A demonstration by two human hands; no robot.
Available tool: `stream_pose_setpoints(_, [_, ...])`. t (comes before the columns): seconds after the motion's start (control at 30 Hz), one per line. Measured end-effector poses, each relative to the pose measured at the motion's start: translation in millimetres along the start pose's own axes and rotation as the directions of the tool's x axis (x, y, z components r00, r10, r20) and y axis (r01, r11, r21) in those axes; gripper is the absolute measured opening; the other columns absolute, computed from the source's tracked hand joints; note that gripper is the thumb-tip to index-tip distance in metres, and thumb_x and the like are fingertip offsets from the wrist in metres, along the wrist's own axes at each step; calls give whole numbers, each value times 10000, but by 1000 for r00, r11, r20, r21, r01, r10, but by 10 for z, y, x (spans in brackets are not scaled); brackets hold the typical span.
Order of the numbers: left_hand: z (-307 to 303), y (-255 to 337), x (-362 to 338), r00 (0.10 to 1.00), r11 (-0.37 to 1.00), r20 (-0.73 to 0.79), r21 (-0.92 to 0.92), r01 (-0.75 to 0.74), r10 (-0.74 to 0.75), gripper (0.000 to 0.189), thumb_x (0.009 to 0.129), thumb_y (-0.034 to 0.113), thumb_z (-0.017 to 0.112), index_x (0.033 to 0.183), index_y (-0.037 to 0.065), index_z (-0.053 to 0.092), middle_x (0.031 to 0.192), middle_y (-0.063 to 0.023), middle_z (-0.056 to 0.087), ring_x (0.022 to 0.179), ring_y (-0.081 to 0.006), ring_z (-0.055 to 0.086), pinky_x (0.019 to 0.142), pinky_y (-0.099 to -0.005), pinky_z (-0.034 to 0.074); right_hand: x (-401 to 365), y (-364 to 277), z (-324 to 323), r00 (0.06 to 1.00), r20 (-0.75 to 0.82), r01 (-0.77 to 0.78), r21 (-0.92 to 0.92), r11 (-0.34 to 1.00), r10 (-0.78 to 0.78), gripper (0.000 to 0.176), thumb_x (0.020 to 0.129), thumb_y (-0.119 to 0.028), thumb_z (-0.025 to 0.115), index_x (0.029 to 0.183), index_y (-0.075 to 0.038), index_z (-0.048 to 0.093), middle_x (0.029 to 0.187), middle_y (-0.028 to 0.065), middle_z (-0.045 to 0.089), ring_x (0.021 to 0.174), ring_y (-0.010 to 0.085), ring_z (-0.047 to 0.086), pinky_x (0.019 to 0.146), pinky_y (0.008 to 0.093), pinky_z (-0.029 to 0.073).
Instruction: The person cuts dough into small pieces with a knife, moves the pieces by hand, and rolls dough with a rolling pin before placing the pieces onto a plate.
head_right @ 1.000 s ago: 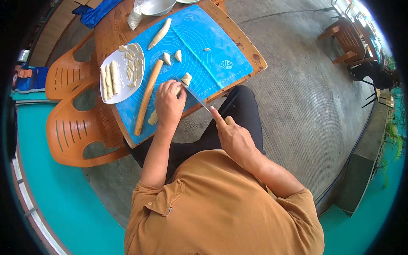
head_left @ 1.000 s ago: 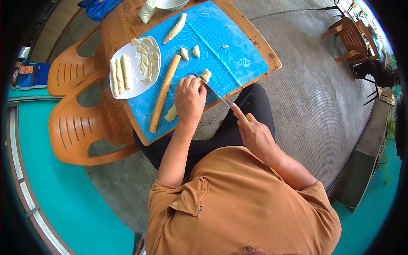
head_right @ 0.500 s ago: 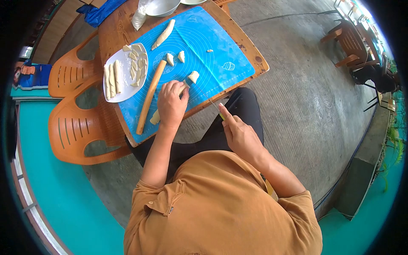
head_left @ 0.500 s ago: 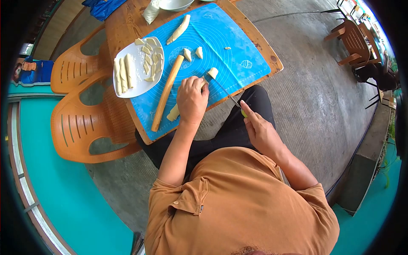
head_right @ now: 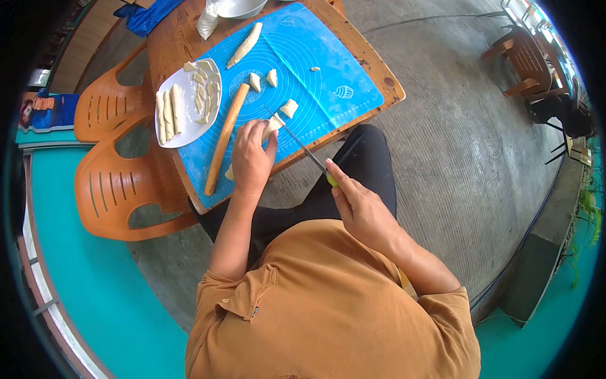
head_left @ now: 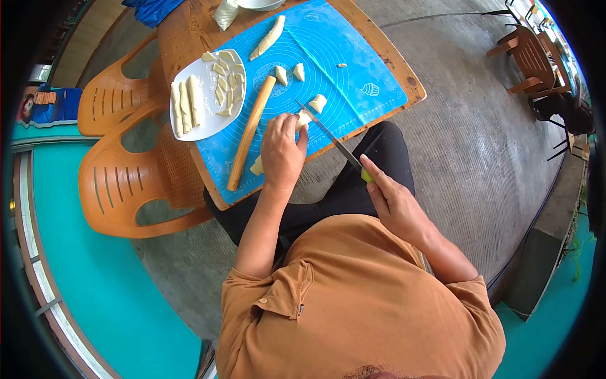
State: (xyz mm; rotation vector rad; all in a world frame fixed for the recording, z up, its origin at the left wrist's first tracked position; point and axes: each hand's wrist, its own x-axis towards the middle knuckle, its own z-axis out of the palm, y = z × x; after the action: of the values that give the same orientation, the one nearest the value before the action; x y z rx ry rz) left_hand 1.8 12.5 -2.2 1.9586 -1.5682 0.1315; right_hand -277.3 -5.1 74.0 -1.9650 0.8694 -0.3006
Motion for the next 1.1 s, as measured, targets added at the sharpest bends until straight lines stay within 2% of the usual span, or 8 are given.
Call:
stream_pose_setpoints(0.23, [-25,-50,-46,999,1000,-45,-7,3,-3,209,935,103,811,1111,17,736,1141,-128,730,1063,-322,705,925,-430,601,-63,-11,109,1000,-4,30,-38,999,-30,574,1137,-138,533,1688,-94,376,1259,263,710,1121,471,706,958,510,588])
stream_pose_setpoints(0.47, [-11,-78,-57,999,1000,-43,-10,12,-12,211,927,96,810,1110,13,745,1160,-131,741,1075,-324,707,936,-430,602,-61,-33,164,1000,-5,27,-57,998,-27,575,1136,-144,537,1686,-94,380,1221,263,714,1063,472,717,919,514,598])
stream_pose_setpoints(0.9, [12,-111,-79,999,1000,-32,-22,16,-17,197,922,90,800,1096,15,744,1164,-128,748,1102,-324,702,971,-427,590,-68,-97,251,999,-24,27,-86,996,-30,555,1146,-159,522,1678,-83,384,1259,280,717,1112,475,717,945,514,596])
stream_pose_setpoints(1.1, [20,-110,-71,999,1000,-53,-14,1,-2,181,924,77,778,1091,13,749,1126,-118,745,1088,-324,696,978,-431,575,-49,-163,314,999,-35,0,-136,991,-5,546,1140,-156,526,1662,-58,401,1169,293,722,990,491,729,852,534,605])
